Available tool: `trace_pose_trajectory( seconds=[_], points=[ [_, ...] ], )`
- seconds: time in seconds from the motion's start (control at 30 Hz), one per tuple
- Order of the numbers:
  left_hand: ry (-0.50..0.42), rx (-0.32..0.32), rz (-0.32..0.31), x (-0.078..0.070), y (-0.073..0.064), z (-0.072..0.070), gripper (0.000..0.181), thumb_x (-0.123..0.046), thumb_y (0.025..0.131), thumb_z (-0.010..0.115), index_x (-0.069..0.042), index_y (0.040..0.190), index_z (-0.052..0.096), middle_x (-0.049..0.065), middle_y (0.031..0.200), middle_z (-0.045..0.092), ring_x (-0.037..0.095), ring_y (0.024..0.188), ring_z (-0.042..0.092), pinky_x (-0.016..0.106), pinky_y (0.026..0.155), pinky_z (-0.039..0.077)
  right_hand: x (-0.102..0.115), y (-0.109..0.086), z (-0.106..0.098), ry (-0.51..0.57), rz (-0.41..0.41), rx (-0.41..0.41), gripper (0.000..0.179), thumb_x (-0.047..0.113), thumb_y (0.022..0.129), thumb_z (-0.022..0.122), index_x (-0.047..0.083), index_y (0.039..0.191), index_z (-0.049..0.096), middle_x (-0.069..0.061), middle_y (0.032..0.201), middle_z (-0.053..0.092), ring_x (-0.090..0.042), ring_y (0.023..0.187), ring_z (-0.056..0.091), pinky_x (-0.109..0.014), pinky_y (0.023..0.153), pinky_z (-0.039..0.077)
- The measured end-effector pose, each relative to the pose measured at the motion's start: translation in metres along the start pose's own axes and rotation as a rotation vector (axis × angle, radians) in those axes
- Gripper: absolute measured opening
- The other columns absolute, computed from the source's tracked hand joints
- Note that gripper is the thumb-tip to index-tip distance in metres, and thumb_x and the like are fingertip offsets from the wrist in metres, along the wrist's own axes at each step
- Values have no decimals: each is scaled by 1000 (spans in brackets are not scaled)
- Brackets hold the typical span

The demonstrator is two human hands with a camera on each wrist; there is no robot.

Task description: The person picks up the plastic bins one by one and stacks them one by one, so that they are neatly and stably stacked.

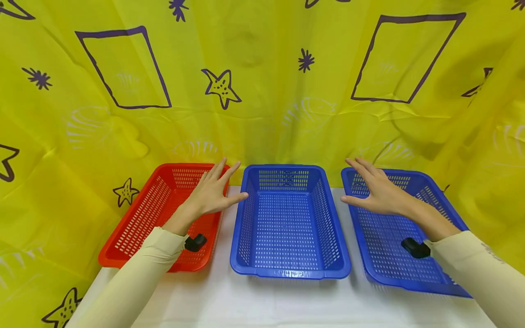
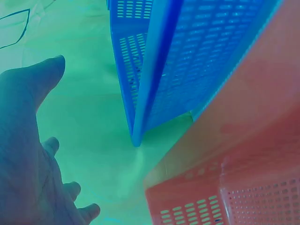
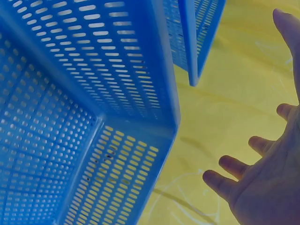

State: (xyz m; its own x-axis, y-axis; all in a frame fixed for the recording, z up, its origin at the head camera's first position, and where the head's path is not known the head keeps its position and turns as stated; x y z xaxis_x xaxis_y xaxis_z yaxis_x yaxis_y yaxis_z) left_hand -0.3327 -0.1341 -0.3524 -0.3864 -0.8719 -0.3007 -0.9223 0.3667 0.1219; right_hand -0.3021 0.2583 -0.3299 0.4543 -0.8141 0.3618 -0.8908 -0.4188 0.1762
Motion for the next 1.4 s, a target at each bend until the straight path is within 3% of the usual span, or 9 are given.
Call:
trace_pose_trajectory(
  seconds=[0.37,0.53,0.63,0.8,1.03,1.23,1.4],
  points=[
    [-176,51,-16,-6,0,13,97,-69,88,65,-31,166,20,15,172,2,49,153,14,77,110,27,11,9,12,100,-46,25,93,37,91,78,7,162,26,-27,164,24,-52,149,20,-80,110,22],
    [-234,72,-12,-8,-1,17,95,-64,90,66,-27,165,20,20,170,6,49,152,18,77,110,28,18,13,17,174,-48,69,91,37,94,76,9,163,23,-25,164,24,-52,141,35,-72,104,40],
    [-279,87,3,-11,-1,18,95,-60,92,66,-22,165,20,20,170,13,47,151,23,74,113,28,20,16,21,222,-24,99,91,37,95,75,11,164,22,-25,163,25,-52,131,48,-64,97,51],
    [-434,156,-12,-12,-3,21,94,-58,94,65,-17,165,18,16,167,25,47,146,35,69,111,36,20,19,28,275,20,144,90,39,96,74,14,164,21,-29,161,26,-49,122,58,-57,89,58],
    [-601,272,-71,-10,-7,33,96,-61,94,64,-26,166,12,17,167,22,45,141,45,64,109,42,17,18,40,364,74,216,90,37,97,73,13,164,18,-36,160,24,-38,111,69,-49,81,62],
    [-777,310,-104,-8,-10,39,92,-46,98,68,-21,166,10,25,165,20,47,142,41,58,107,48,16,16,51,479,122,298,92,32,99,71,9,164,12,-42,157,21,-25,85,75,-56,85,60],
    [-905,339,-126,-7,-10,44,90,-29,99,70,-16,165,11,32,152,34,48,125,57,56,91,58,13,13,60,563,189,348,94,31,97,74,7,164,13,-42,154,27,-28,88,75,-53,78,62]
  ],
)
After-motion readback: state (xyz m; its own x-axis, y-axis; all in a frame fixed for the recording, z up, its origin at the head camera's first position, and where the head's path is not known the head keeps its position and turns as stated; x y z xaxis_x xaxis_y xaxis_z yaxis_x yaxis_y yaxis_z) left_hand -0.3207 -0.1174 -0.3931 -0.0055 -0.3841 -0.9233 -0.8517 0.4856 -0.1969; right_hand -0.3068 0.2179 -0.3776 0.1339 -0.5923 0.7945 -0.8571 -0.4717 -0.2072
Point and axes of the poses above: each hand's wrist, its own y-axis towards the middle knuckle, its own z-axis out of the palm, x = y × z, the point moved 8 cm from there along y, towards the middle knuckle
